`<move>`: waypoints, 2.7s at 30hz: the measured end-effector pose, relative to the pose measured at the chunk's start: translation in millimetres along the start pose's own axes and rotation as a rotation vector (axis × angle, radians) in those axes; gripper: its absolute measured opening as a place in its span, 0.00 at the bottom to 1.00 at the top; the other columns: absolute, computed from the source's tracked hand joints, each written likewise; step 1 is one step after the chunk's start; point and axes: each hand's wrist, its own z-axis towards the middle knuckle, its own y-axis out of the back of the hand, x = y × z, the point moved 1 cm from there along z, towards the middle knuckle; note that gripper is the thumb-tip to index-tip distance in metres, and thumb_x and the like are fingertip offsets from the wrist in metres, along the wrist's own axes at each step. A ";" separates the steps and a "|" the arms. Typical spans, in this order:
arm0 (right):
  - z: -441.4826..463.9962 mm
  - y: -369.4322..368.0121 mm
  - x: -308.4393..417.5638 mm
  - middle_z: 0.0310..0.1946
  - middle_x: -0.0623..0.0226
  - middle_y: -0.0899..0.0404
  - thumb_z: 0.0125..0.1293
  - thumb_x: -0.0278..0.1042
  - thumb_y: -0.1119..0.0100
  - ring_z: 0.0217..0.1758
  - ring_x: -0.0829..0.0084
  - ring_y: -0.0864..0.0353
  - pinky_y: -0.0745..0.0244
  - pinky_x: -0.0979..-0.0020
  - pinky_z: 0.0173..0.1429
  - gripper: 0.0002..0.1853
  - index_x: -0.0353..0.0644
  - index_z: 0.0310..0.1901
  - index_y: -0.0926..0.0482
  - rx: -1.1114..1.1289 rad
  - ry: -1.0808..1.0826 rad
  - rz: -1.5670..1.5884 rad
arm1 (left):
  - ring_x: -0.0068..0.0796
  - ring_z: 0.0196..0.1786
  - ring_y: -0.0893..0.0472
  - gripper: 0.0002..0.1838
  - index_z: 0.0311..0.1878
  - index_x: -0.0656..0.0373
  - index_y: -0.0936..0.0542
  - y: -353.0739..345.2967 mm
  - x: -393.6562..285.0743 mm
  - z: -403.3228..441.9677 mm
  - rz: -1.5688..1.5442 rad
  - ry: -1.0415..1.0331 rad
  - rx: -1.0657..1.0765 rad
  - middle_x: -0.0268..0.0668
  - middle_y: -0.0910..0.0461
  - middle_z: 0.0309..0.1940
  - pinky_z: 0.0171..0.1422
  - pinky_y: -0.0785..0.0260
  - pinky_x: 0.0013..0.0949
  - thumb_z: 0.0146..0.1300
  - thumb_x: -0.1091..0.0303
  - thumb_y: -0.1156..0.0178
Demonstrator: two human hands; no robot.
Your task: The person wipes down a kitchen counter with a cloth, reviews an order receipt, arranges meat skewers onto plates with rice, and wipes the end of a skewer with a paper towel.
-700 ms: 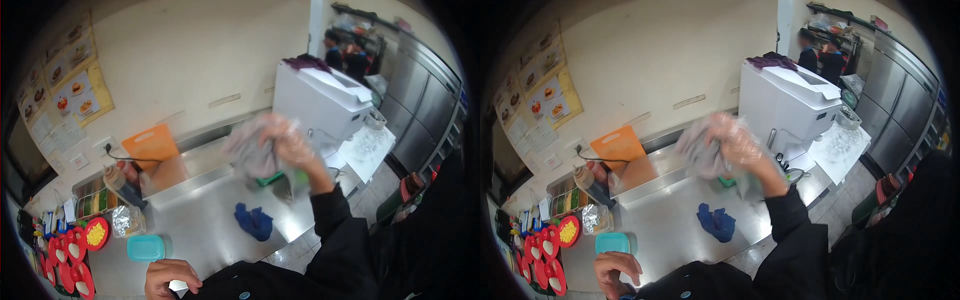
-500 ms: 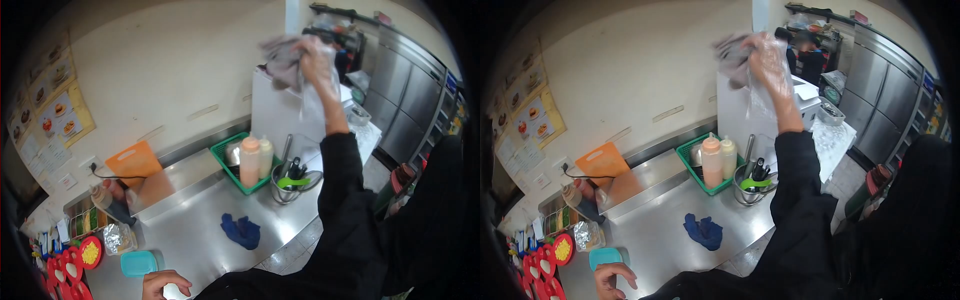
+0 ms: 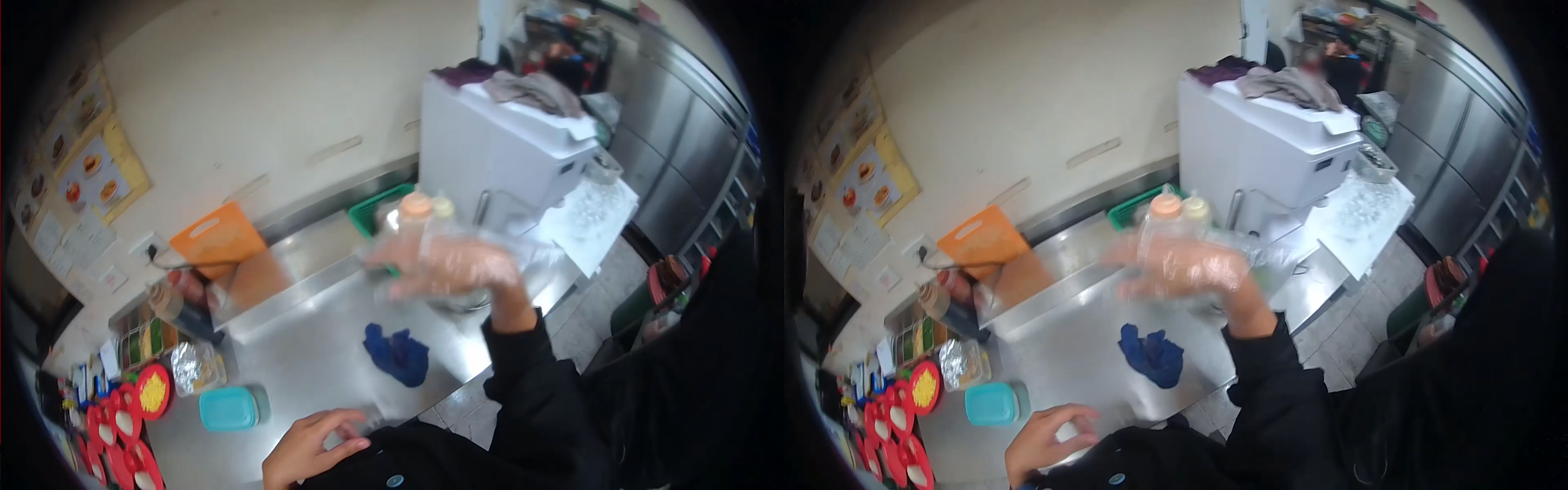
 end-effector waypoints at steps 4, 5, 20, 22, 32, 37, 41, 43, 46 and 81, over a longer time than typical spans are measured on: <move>0.6 -124.8 19.3 0.48 0.51 0.26 0.60 0.58 0.52 0.51 0.54 0.29 0.35 0.63 0.56 0.32 0.41 0.58 0.34 0.214 0.086 0.372 | 0.40 0.42 0.22 0.24 0.52 0.57 0.29 -13.8 12.3 -5.4 0.191 0.037 0.185 0.44 0.22 0.36 0.47 0.32 0.35 0.58 0.52 0.42; 0.8 -157.4 22.2 0.47 0.51 0.26 0.59 0.58 0.51 0.51 0.54 0.29 0.36 0.62 0.55 0.32 0.41 0.57 0.33 0.262 0.000 0.359 | 0.42 0.43 0.23 0.24 0.52 0.57 0.29 -17.3 18.5 -9.1 0.230 0.025 0.223 0.44 0.22 0.37 0.48 0.32 0.36 0.58 0.52 0.43; -86.4 -215.4 83.3 0.56 0.51 0.34 0.57 0.52 0.47 0.58 0.44 0.35 0.38 0.50 0.58 0.31 0.48 0.61 0.39 0.252 -0.861 -0.146 | 0.52 0.63 0.41 0.32 0.59 0.48 0.31 93.7 275.8 -129.5 0.644 0.376 -0.430 0.47 0.38 0.61 0.67 0.48 0.46 0.48 0.63 0.34; -77.8 -235.7 75.2 0.64 0.52 0.44 0.58 0.51 0.48 0.65 0.42 0.46 0.46 0.45 0.62 0.33 0.53 0.64 0.43 0.006 -0.822 -0.159 | 0.54 0.64 0.43 0.31 0.59 0.45 0.30 95.2 292.1 -139.5 0.711 0.370 -0.427 0.46 0.40 0.62 0.67 0.49 0.48 0.48 0.62 0.35; 11.7 -369.7 101.7 0.68 0.65 0.50 0.64 0.46 0.56 0.69 0.50 0.53 0.54 0.43 0.66 0.25 0.64 0.63 0.41 0.159 -0.275 -0.154 | 0.51 0.57 0.43 0.27 0.55 0.35 0.27 25.2 251.1 -131.5 0.777 0.355 -0.569 0.41 0.41 0.60 0.58 0.47 0.51 0.49 0.53 0.37; 72.0 -331.7 -22.4 0.66 0.60 0.47 0.62 0.43 0.53 0.67 0.50 0.48 0.48 0.43 0.64 0.25 0.61 0.62 0.39 0.102 -0.461 -0.189 | 0.52 0.58 0.44 0.26 0.56 0.36 0.27 9.7 250.7 -79.9 0.765 0.411 -0.677 0.43 0.42 0.60 0.58 0.47 0.53 0.50 0.50 0.38; 50.2 -320.1 -112.4 0.66 0.61 0.46 0.62 0.41 0.55 0.69 0.54 0.50 0.52 0.42 0.64 0.24 0.61 0.61 0.37 -0.130 -0.773 -0.179 | 0.53 0.59 0.44 0.25 0.58 0.35 0.29 13.3 250.0 -5.5 0.792 0.400 -0.697 0.43 0.44 0.61 0.57 0.48 0.53 0.54 0.48 0.42; 23.2 -340.7 -115.3 0.64 0.58 0.43 0.61 0.38 0.56 0.67 0.52 0.47 0.51 0.38 0.62 0.24 0.57 0.60 0.35 -0.219 -0.804 -0.326 | 0.51 0.60 0.45 0.26 0.60 0.33 0.33 11.5 253.3 35.4 0.816 0.443 -0.716 0.42 0.45 0.63 0.58 0.49 0.52 0.57 0.47 0.46; -24.7 -332.9 -54.3 0.62 0.57 0.40 0.59 0.34 0.57 0.65 0.50 0.43 0.46 0.37 0.59 0.23 0.55 0.58 0.33 -0.175 -0.682 -0.407 | 0.50 0.62 0.46 0.25 0.61 0.32 0.34 16.4 262.3 88.3 0.798 0.526 -0.738 0.41 0.46 0.64 0.59 0.50 0.51 0.59 0.47 0.48; -138.1 -324.9 33.2 0.37 0.47 0.25 0.49 0.23 0.50 0.39 0.53 0.25 0.28 0.61 0.42 0.12 0.31 0.37 0.24 0.177 -0.733 -0.068 | 0.45 0.57 0.36 0.28 0.59 0.56 0.33 -31.3 225.7 161.4 -0.090 0.060 -0.744 0.44 0.35 0.57 0.62 0.43 0.40 0.55 0.64 0.40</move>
